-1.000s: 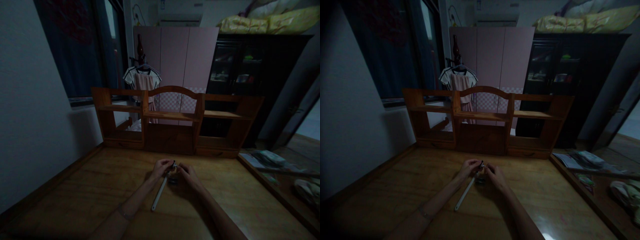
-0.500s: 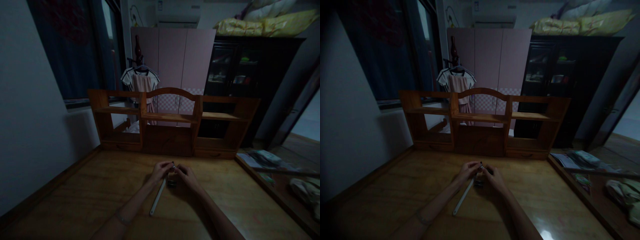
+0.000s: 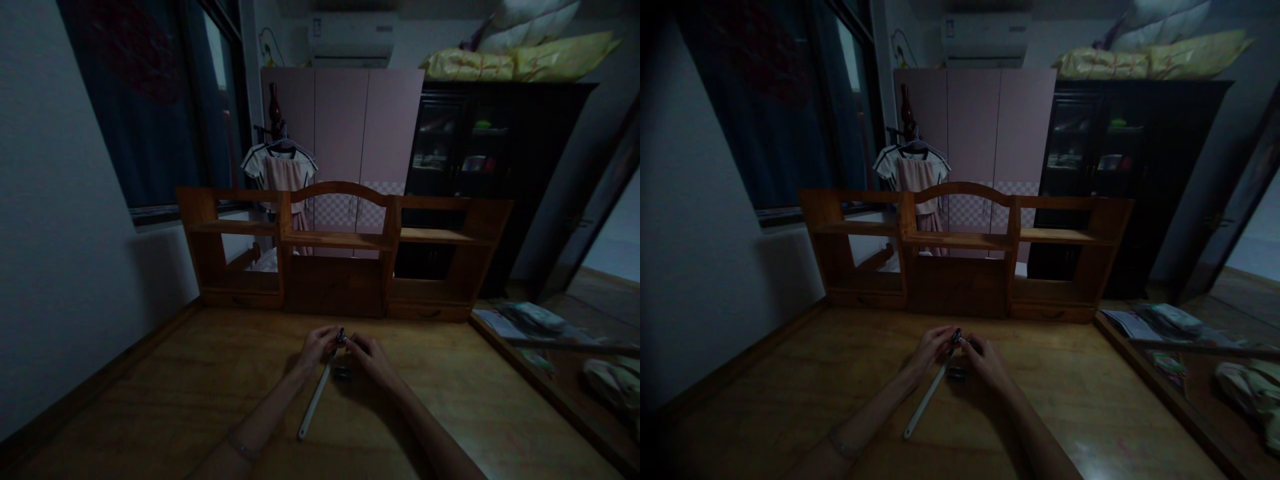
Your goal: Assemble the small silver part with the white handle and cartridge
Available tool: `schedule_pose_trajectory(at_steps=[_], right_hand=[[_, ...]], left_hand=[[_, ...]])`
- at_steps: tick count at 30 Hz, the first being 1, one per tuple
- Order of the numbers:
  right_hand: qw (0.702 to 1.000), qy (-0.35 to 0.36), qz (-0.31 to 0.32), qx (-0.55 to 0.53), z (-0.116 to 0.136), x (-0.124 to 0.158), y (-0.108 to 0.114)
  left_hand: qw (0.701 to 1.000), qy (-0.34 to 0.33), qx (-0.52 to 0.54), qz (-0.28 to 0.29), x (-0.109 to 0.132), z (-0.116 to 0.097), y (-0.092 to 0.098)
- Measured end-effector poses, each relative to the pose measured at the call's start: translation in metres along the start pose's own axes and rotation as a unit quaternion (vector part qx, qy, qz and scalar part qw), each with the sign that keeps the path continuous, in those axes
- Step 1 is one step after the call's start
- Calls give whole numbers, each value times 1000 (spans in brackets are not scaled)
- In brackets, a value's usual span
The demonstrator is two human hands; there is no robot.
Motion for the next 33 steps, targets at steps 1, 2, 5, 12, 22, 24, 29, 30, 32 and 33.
schedule_pose_trajectory(at_steps=[1,2,5,12,22,24,29,30,32,33], right_hand=[[1000,-1,1,-2,-1,0,0],[1000,-3,-1,-4,-1,0,0],[1000,-9,-7,-5,-1,-1,0],[1000,-8,-15,4,5,-2,3],[999,-11,-32,8,1,-3,6],[999,-9,-33,-3,2,-3,8],[999,-12,-27,-23,2,0,7],[999,-13,-24,-26,1,1,6],[999,-10,-21,-34,-2,1,5],[999,-8,-25,-40,-3,1,5]], left_hand=[[1000,-6,-15,3,-1,1,-1],[999,-11,-30,2,-2,2,-2],[998,-14,-53,-4,-5,6,-1],[1000,9,20,15,-5,5,0],[1000,1,-24,20,-1,-2,-3],[999,-3,-20,28,-1,-2,-4],[999,-22,-30,31,-2,2,-4],[999,-22,-34,23,-2,3,-3],[999,-22,-46,1,-2,2,0],[998,-22,-56,-8,-2,2,2]])
Point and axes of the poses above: each hand's wrist, its own x-axis away from the middle knuckle, its own y-axis out of the back of the hand, z = x × y, the point moved 2 cm from there along -x, towards the middle knuckle, and after that the axes turned 14 degrees about -x, right-handed, at the moved point
